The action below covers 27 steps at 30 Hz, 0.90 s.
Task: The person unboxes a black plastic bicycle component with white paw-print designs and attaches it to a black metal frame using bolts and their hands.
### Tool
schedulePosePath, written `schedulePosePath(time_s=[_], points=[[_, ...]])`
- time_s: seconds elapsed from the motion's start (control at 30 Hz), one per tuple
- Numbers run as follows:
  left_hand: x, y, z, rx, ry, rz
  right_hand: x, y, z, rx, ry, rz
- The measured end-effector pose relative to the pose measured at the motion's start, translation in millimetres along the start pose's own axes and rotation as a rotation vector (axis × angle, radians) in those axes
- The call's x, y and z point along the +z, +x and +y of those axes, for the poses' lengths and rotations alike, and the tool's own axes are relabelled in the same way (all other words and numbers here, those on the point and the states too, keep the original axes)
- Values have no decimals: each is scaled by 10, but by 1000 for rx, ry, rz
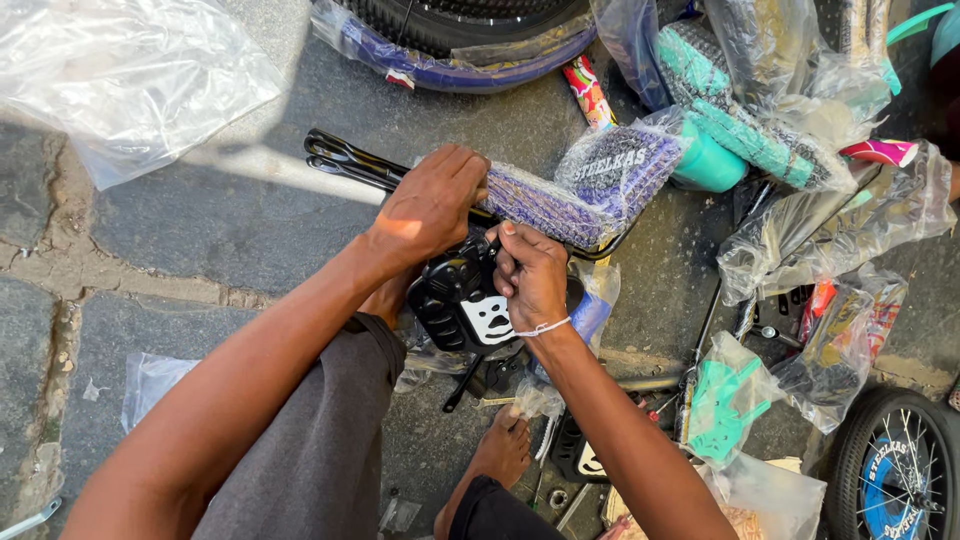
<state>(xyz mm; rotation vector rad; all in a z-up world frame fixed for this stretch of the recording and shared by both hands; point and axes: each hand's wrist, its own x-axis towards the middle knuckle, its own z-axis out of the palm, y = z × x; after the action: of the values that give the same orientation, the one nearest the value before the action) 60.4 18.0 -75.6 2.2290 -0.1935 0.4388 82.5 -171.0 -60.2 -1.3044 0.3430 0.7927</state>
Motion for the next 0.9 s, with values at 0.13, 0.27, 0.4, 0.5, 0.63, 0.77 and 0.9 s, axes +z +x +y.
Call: schedulePosePath(time_s=[0.13, 0.27, 0.4, 0.5, 0.63, 0.77, 0.9], points=[[42, -38, -11, -85, -37, 39, 40, -10, -26, 20, -43, 22], [71, -19, -51, -118, -39, 63, 53, -20, -12, 1, -21, 5], [69, -53, -48, -108, -42, 63, 99, 29, -64, 33, -204, 94], [30, -62, -66, -149, -55, 82, 185, 146, -163, 160, -419, 140], [23, -68, -64, -186, -43, 85, 314, 283, -158, 135, -435, 114], [43, -68, -81, -224, -71, 82, 277, 375, -92, 132, -429, 162], [35, -72, -49, -235, -59, 79, 274, 323, 157, -166, -529, 170]])
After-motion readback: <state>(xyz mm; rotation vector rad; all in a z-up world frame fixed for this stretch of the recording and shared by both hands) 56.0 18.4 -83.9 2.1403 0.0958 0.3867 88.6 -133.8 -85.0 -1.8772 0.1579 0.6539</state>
